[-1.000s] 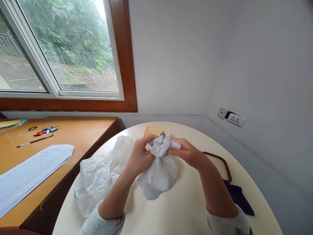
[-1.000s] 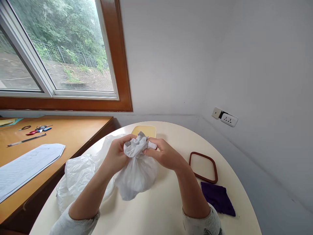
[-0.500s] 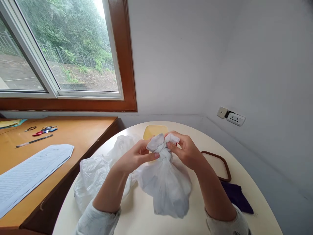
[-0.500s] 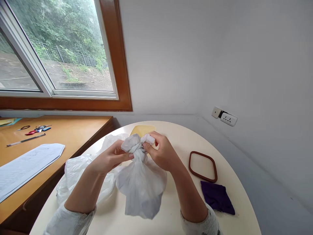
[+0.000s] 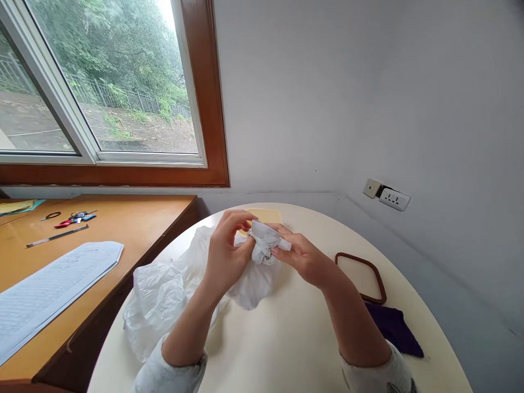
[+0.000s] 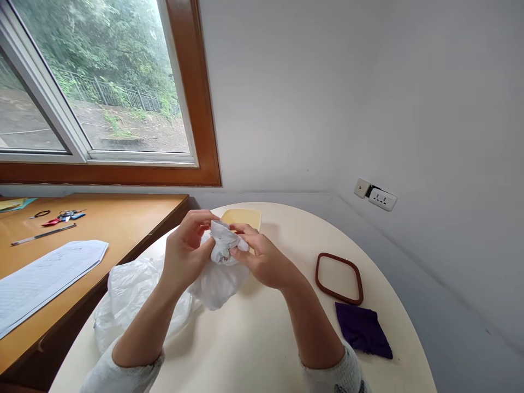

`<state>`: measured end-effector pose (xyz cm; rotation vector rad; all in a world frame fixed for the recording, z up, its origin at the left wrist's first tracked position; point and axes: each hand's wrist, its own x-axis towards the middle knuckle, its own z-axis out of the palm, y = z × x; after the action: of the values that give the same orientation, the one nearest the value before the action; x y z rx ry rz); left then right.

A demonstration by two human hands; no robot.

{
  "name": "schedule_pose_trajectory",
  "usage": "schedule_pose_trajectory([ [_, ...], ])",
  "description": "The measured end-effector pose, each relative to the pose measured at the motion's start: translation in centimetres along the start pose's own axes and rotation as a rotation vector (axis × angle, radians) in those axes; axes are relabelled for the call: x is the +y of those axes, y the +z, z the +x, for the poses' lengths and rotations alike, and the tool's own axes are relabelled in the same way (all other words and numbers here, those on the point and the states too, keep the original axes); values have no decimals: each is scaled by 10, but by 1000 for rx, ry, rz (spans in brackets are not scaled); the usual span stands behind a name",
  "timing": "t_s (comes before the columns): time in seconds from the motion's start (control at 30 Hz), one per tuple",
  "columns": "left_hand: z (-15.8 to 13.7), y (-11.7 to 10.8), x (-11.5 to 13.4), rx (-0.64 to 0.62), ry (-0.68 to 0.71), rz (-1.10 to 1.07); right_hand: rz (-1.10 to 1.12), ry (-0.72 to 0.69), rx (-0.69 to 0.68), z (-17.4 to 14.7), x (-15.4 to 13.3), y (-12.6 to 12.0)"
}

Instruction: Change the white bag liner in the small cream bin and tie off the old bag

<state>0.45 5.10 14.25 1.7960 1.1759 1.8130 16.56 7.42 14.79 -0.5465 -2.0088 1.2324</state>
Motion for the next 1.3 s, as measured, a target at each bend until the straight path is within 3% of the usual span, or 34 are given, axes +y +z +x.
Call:
schedule_pose_trajectory([
  [0.1, -2, -1, 0, -92, 20, 45, -19, -17, 15, 0, 1, -1],
  [0.27, 2, -8, -1, -261, -85, -10, -129, -28, 247, 1, 4, -2],
  [0.4, 6, -13, 1, -437, -136, -76, -191, -65, 326, 2, 3, 1],
  [0.53, 6, -16, 6, -623, -133, -119, -195, -53, 329, 2, 3, 2],
  [0.77, 6, -21, 5, -827, -142, -208, -159, 5, 159, 1, 0, 3],
  [0.87, 6, -21, 5, -788, -259, -263, -117, 29, 231, 1, -1, 2],
  [0.97, 4, -20, 7, -658, -326, -331, -68, 49, 335, 0, -1, 0],
  [1.13, 2, -16, 15, -449, -342, -287, -135, -110, 511, -6, -7, -2],
  [1.2, 1, -15, 18, -385, -332, -207, -248, -197, 500, -9, -13, -1],
  [1.3, -1, -13, 22, -337, -299, -143, -445, -272, 356, -13, -21, 3],
])
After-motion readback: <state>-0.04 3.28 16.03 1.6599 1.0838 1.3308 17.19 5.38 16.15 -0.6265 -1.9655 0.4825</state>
